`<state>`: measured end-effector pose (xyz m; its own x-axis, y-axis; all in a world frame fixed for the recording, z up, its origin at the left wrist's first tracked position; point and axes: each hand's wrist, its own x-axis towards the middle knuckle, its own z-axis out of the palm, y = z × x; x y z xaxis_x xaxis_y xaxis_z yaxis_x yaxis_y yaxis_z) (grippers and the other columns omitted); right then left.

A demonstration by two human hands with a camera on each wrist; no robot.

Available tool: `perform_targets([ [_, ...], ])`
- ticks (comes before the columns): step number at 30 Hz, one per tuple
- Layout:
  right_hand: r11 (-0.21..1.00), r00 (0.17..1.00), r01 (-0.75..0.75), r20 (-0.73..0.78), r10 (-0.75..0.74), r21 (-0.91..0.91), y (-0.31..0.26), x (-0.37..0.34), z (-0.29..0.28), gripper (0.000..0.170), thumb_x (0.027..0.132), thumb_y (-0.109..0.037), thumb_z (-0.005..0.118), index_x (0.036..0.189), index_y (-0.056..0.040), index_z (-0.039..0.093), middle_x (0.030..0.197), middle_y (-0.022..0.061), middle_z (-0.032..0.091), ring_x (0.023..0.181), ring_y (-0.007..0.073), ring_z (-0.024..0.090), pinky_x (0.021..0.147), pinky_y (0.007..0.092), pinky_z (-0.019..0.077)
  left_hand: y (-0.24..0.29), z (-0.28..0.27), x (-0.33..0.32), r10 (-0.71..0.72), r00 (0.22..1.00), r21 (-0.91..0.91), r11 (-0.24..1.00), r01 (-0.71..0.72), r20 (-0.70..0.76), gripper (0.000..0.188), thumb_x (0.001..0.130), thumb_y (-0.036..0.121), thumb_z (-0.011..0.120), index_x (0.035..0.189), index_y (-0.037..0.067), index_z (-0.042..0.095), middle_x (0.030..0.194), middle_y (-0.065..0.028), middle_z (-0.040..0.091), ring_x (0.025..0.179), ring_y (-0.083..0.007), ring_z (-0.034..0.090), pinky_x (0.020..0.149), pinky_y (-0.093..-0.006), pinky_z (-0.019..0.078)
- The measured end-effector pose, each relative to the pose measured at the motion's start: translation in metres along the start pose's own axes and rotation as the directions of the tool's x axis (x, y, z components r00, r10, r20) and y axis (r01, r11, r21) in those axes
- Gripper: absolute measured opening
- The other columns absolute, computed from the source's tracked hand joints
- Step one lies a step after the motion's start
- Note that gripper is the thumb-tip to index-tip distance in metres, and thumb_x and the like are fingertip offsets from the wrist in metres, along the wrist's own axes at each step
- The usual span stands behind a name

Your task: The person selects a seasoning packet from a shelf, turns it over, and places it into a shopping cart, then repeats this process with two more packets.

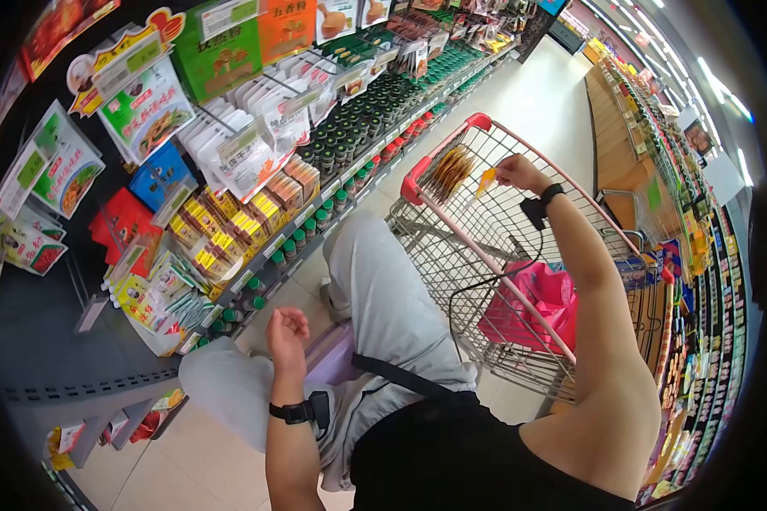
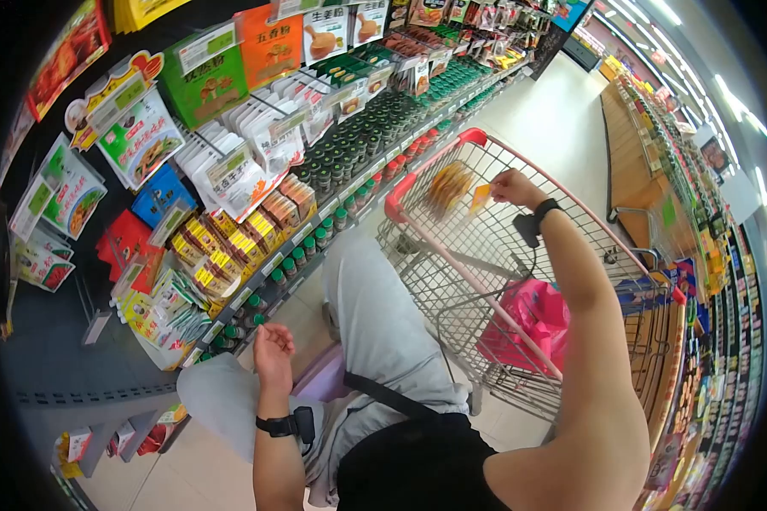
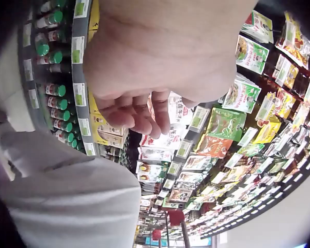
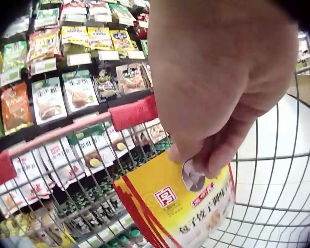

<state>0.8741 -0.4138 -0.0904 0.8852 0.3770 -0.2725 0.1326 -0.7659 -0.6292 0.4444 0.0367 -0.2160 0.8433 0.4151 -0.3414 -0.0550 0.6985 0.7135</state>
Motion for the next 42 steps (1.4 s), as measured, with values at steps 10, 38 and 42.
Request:
perform_targets([
  [10,0.948,0.974,0.171,-0.098,-0.203,-0.270,0.018,0.029,0.041,0.012,0.084,-0.007,0.060,0.088,-0.0023,0.070,0.065,0.0056,0.065,0.061,0.0148,0.064,0.061,0.0308,0.0515,-0.013,-0.007,0.005,-0.055,0.997,0.132,0.989,0.061,-0.045,0.036,0.100,0.039,0.044,0.092,0.007,0.059,0.078,-0.0031,0.059,0.069,-0.0121,0.053,0.064,-0.0264,0.0397],
  [38,0.925,0.952,0.238,-0.118,-0.282,-0.296,0.022,0.045,0.063,0.033,0.086,-0.019,0.066,0.115,-0.0044,0.060,0.100,0.0156,0.069,0.095,0.0286,0.066,0.085,0.0385,0.0516,-0.018,-0.007,0.008,-0.087,0.996,0.237,0.967,0.091,-0.024,0.032,0.100,0.036,0.046,0.094,0.008,0.060,0.080,-0.0015,0.058,0.071,-0.0104,0.053,0.065,-0.0247,0.0399],
  [42,0.928,0.956,0.226,-0.114,-0.269,-0.297,0.019,0.041,0.062,0.030,0.087,-0.020,0.067,0.113,-0.0041,0.060,0.099,0.0147,0.069,0.094,0.0282,0.067,0.083,0.0374,0.0523,-0.017,-0.006,0.006,-0.083,0.996,0.250,0.965,0.086,-0.020,0.032,0.099,0.036,0.046,0.095,0.007,0.060,0.080,-0.0014,0.059,0.070,-0.0102,0.053,0.065,-0.0246,0.0400],
])
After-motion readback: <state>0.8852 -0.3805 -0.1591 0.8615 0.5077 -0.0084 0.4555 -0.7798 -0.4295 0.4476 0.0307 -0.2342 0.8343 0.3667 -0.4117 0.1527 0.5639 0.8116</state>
